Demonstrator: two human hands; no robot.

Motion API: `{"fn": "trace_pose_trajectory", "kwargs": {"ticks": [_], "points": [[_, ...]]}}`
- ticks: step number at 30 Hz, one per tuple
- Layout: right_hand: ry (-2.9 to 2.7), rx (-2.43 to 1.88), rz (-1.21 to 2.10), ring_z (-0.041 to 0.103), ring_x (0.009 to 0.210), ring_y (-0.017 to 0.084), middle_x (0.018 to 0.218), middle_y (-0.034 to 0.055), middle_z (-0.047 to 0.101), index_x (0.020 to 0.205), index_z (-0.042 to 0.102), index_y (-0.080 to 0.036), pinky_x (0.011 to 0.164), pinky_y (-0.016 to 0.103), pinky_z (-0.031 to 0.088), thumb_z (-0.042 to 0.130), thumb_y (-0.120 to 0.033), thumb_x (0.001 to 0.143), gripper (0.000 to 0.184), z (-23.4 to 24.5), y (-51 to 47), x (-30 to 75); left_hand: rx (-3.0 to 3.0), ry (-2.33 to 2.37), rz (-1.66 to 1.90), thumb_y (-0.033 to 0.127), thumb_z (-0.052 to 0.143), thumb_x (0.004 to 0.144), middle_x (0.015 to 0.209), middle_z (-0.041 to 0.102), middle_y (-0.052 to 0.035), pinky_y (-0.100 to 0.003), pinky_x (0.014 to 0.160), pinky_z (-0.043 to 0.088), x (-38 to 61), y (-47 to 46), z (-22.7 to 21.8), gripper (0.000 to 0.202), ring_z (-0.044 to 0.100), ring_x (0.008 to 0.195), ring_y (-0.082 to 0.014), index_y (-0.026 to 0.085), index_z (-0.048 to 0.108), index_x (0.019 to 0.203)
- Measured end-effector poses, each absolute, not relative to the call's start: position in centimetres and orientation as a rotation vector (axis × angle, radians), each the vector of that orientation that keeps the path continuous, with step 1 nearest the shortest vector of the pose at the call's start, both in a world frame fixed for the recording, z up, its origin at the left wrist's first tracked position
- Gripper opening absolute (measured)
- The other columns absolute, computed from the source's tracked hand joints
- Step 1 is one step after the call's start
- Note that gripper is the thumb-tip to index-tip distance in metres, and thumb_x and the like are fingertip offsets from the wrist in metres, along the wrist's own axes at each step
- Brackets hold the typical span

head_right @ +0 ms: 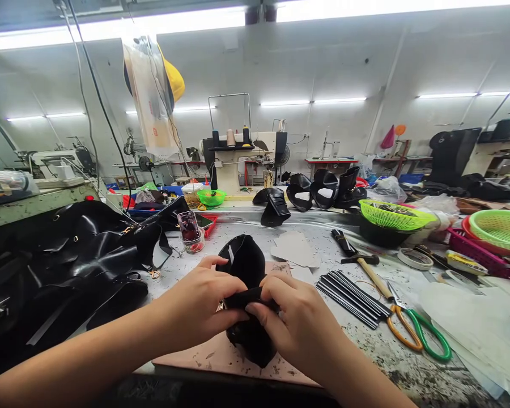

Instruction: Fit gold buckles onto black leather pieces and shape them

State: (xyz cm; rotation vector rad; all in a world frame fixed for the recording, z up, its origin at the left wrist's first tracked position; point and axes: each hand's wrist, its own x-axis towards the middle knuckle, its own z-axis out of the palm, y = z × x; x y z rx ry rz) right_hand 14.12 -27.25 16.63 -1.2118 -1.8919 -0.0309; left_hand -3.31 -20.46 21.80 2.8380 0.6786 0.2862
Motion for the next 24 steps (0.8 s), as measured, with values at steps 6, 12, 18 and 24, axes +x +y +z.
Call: {"fn": "trace_pose_trajectory", "kwargs": {"ticks": [6, 12, 18, 24], "points": [[-1.788, -1.159, -0.071, 0.06, 0.061, 0.014, 0.071, 0.0022, 0.064, 0.066, 0.046, -0.021, 0.052, 0.022, 0.045, 0.052, -0.018, 0.083, 0.018, 16.4, -27.3, 13.3, 2.82, 0.685, 0.323, 0.02, 0.064, 0.077, 0.063, 0.063, 0.0041, -0.042, 0.102, 0.026, -3.2, -20.4, 21.4, 0.007, 0.057, 0.062, -0.0113, 0.015, 0.061, 0.071], [-1.684, -1.063, 0.218, 0.06, 0.064, 0.014, 0.084, 0.0057, 0.067, 0.063, 0.056, -0.02, 0.054, 0.023, 0.048, 0.065, -0.028, 0.077, 0.019, 16.0, -26.6, 14.4, 2.741, 0.603, 0.449, 0.016, 0.064, 0.075, 0.055, 0.055, 0.0081, -0.041, 0.103, 0.023, -3.7, -20.1, 21.7, 0.015, 0.049, 0.055, -0.0075, 0.016, 0.057, 0.062], [-1.668, -0.915, 1.028, 0.06, 0.081, 0.02, 0.091, 0.0055, 0.065, 0.083, 0.068, -0.018, 0.071, 0.03, 0.049, 0.071, -0.045, 0.07, 0.029, 14.6, -25.1, 15.1, 2.475, 0.621, 0.53, 0.019, 0.064, 0.073, 0.058, 0.055, 0.0075, -0.04, 0.107, 0.017, -5.1, -19.2, 22.2, 0.012, 0.051, 0.061, -0.0093, 0.017, 0.058, 0.063], [-1.54, -0.684, 1.373, 0.058, 0.076, 0.019, 0.079, 0.0042, 0.062, 0.085, 0.07, -0.016, 0.071, 0.03, 0.047, 0.069, -0.051, 0.071, 0.038, 13.1, -25.1, 14.1, 2.24, 0.346, 0.621, 0.029, 0.067, 0.073, 0.069, 0.065, 0.0032, -0.037, 0.107, 0.02, -6.0, -18.2, 21.5, 0.014, 0.058, 0.07, -0.0138, 0.018, 0.061, 0.067]]}}
